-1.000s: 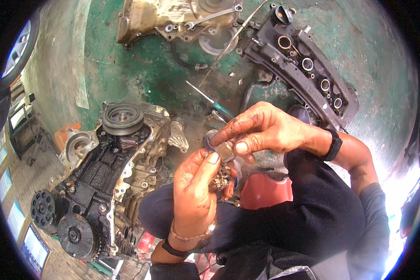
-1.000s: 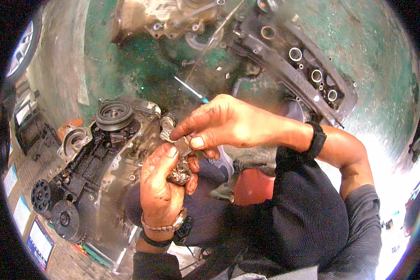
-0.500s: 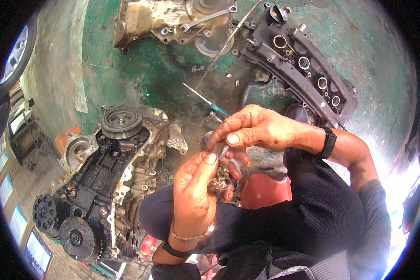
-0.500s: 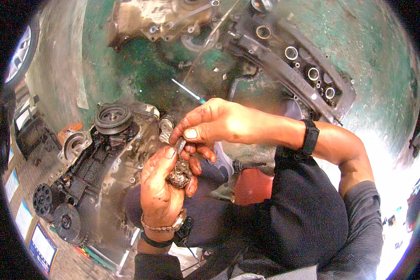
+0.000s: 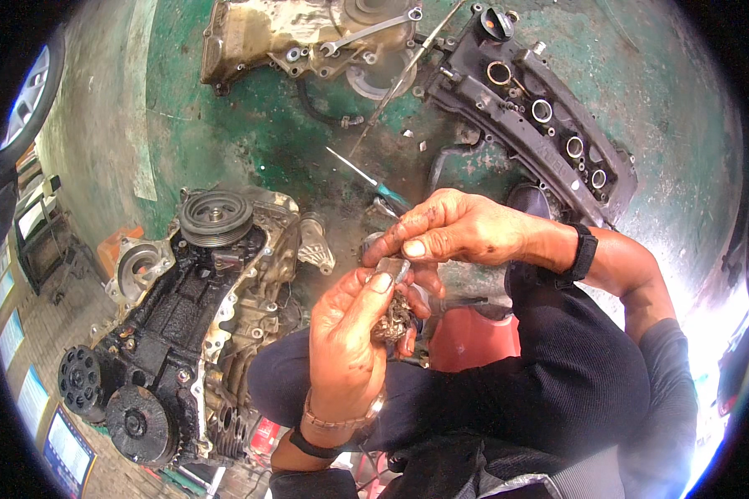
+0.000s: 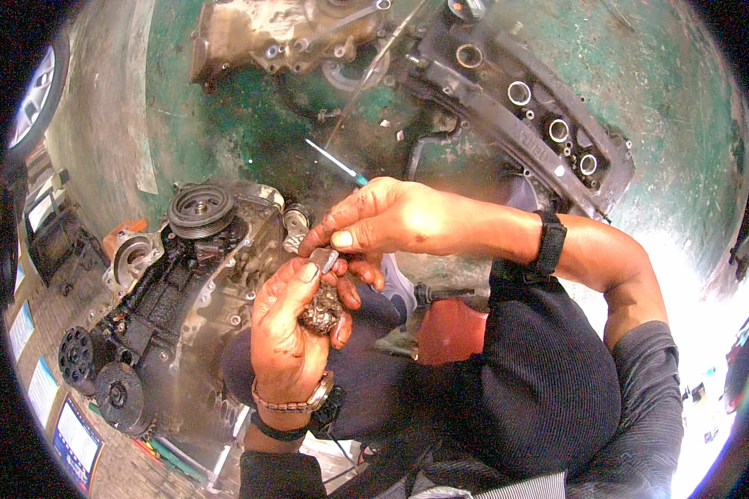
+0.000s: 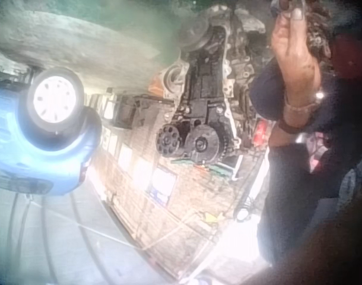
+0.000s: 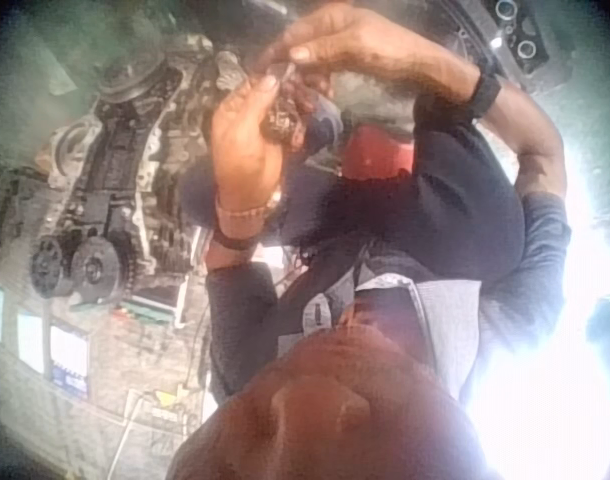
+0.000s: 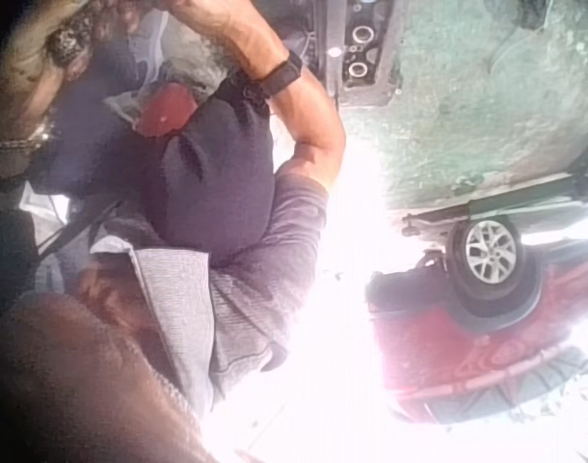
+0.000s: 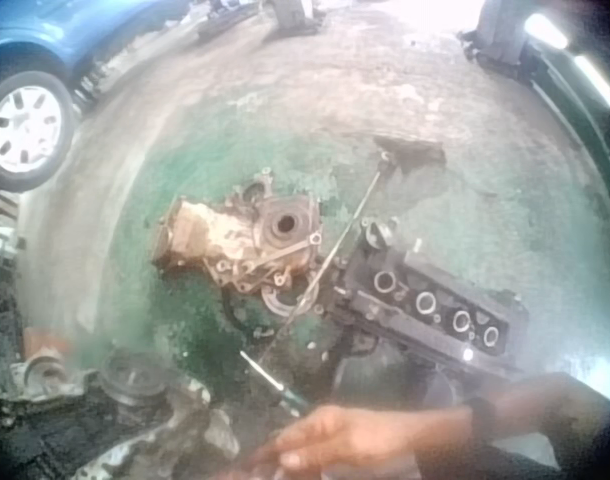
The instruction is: The person sits on the floor and uses a screwdriver to pry and remove small metal components from a disassembled engine block. They handle several small parts, placing them on the floor beside the engine.
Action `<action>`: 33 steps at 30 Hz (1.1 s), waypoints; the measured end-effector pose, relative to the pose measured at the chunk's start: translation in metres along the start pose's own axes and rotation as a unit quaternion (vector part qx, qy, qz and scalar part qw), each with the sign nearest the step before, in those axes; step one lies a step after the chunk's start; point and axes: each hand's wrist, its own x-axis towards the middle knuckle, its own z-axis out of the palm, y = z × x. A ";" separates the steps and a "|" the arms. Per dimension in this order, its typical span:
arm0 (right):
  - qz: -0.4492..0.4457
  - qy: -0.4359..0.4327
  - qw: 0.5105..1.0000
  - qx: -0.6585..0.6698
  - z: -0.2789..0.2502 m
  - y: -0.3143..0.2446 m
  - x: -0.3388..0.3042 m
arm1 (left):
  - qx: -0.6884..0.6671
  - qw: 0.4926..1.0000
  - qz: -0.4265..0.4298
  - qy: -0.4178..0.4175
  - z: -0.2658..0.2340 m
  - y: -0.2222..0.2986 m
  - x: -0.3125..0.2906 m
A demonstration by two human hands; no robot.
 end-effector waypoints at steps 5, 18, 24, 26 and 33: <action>-0.011 -0.006 0.998 -0.065 0.007 -0.006 -0.005 | 0.020 1.000 0.004 0.009 0.000 -0.001 0.000; -0.038 -0.043 0.994 -0.097 0.000 -0.003 -0.004 | 0.077 0.995 0.019 0.053 0.014 0.000 -0.002; -0.037 0.000 0.998 -0.050 -0.003 0.001 -0.002 | 0.076 0.996 0.015 0.042 0.011 0.000 -0.003; -0.038 0.032 0.998 -0.047 -0.009 0.001 -0.001 | 0.079 0.996 0.013 0.043 0.010 0.000 -0.003; 0.031 0.173 0.976 -0.131 -0.028 0.005 0.002 | 0.115 0.993 -0.007 0.004 0.010 0.002 -0.005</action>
